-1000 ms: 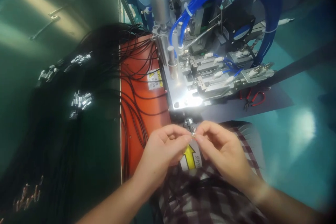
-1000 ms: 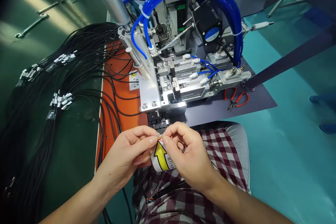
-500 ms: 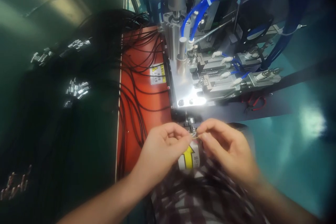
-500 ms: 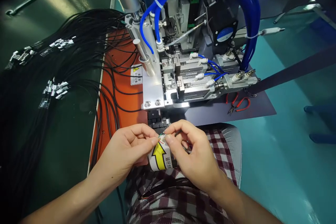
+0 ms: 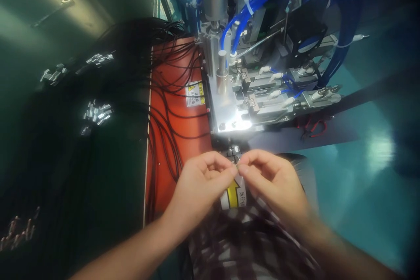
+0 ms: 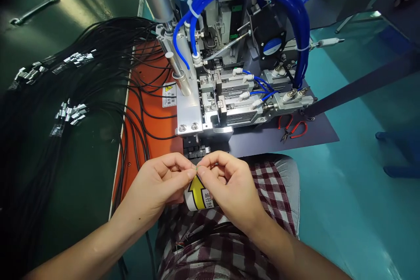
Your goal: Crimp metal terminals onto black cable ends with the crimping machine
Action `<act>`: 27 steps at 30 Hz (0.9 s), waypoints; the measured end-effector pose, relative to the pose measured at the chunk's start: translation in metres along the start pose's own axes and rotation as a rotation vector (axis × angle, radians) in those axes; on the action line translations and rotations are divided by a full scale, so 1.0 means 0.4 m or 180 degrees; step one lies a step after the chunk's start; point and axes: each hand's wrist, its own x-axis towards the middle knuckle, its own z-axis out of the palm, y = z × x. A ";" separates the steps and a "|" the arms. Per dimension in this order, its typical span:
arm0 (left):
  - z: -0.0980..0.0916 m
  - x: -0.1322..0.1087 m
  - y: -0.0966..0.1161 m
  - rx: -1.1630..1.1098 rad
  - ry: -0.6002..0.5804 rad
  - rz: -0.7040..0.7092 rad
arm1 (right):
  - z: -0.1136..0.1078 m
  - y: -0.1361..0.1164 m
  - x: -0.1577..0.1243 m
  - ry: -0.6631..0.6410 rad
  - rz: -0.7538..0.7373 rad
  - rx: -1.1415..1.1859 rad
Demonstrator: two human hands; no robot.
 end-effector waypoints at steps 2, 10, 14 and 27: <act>0.000 -0.004 -0.002 0.0041 0.0039 0.0022 | -0.002 -0.004 0.000 -0.0061 0.0096 0.0142; 0.009 -0.013 -0.008 -0.0024 0.0123 0.0107 | -0.003 -0.017 -0.006 0.0017 0.0194 0.0262; 0.014 -0.015 -0.013 -0.0187 0.0107 0.0246 | 0.000 -0.023 -0.005 0.0081 0.0140 0.0194; 0.019 -0.007 0.001 -0.0442 0.0099 0.0160 | -0.026 -0.017 0.004 -0.0476 0.0229 -0.0087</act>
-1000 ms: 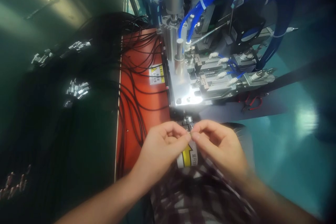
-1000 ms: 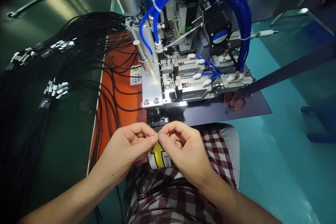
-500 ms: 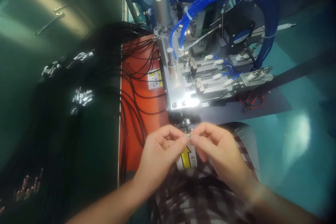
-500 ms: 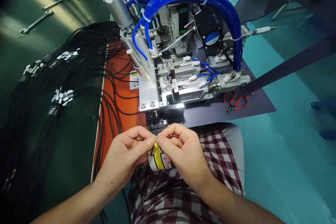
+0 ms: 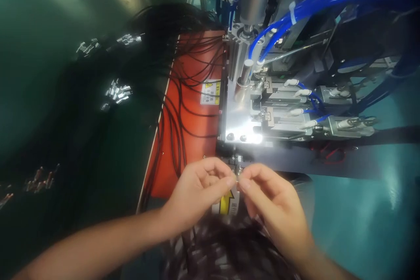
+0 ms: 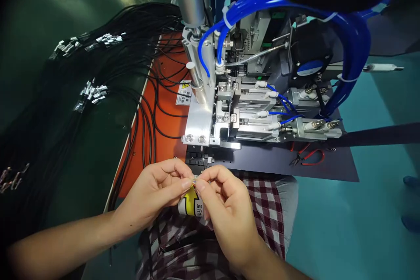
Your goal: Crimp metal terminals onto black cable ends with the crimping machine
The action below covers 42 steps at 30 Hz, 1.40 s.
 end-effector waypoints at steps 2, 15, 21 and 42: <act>0.000 0.002 0.002 -0.0057 -0.0025 -0.0020 | -0.005 -0.004 0.002 -0.0070 0.0110 0.0011; -0.005 -0.009 -0.007 -0.0067 -0.0160 -0.0098 | -0.044 -0.001 0.006 -0.0116 -0.0269 -0.0364; 0.005 -0.017 0.000 0.0159 -0.0173 -0.0049 | -0.048 -0.019 -0.010 0.0095 -0.0408 -0.0799; -0.004 -0.017 0.004 0.0333 -0.0401 0.0023 | -0.087 -0.017 0.032 -0.1237 0.0637 0.0194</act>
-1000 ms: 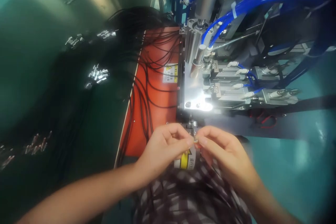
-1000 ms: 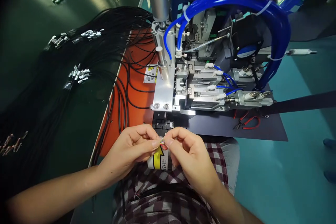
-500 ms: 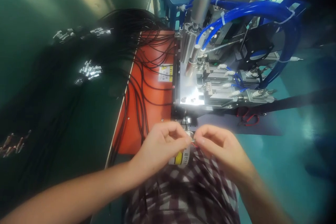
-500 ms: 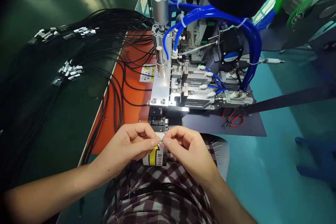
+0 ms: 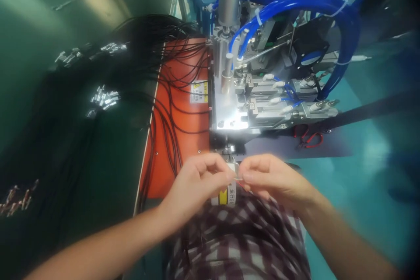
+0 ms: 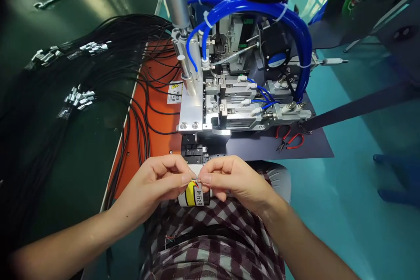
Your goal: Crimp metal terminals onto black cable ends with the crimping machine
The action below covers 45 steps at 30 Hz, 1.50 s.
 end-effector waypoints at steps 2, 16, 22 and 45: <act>0.001 0.001 -0.002 0.0070 0.0036 -0.0032 | 0.001 0.000 -0.001 0.0028 -0.0103 -0.0031; 0.013 0.003 0.014 0.0588 0.0281 0.0039 | 0.013 -0.012 -0.013 0.0512 -0.0213 -0.0505; 0.015 0.001 0.012 0.0971 0.0221 0.0258 | 0.010 -0.020 -0.012 0.0364 -0.0046 -0.0564; 0.009 0.001 -0.009 0.1573 0.0018 0.0609 | 0.004 -0.018 -0.023 0.0365 0.0031 -0.0877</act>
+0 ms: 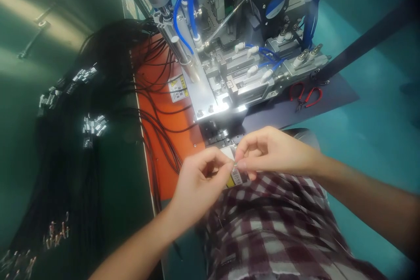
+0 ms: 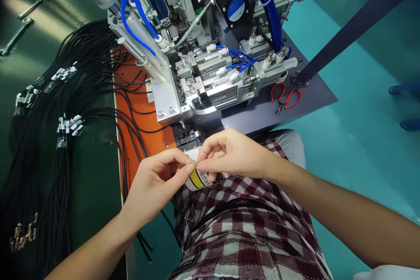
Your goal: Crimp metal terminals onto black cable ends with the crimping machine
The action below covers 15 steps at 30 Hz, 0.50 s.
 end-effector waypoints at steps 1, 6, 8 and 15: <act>0.000 0.000 -0.001 -0.0008 0.0021 0.0008 | 0.001 0.001 0.001 0.0020 -0.0005 0.0000; -0.005 0.002 0.004 -0.0196 0.0056 -0.0143 | -0.003 0.025 0.010 -0.0152 -0.0036 0.0454; -0.007 0.003 0.006 -0.0282 0.0029 -0.0202 | -0.005 0.035 0.013 -0.0262 -0.0036 0.0726; -0.013 0.004 0.011 -0.0322 -0.0037 -0.0152 | -0.010 0.039 0.022 -0.0655 0.0204 0.1190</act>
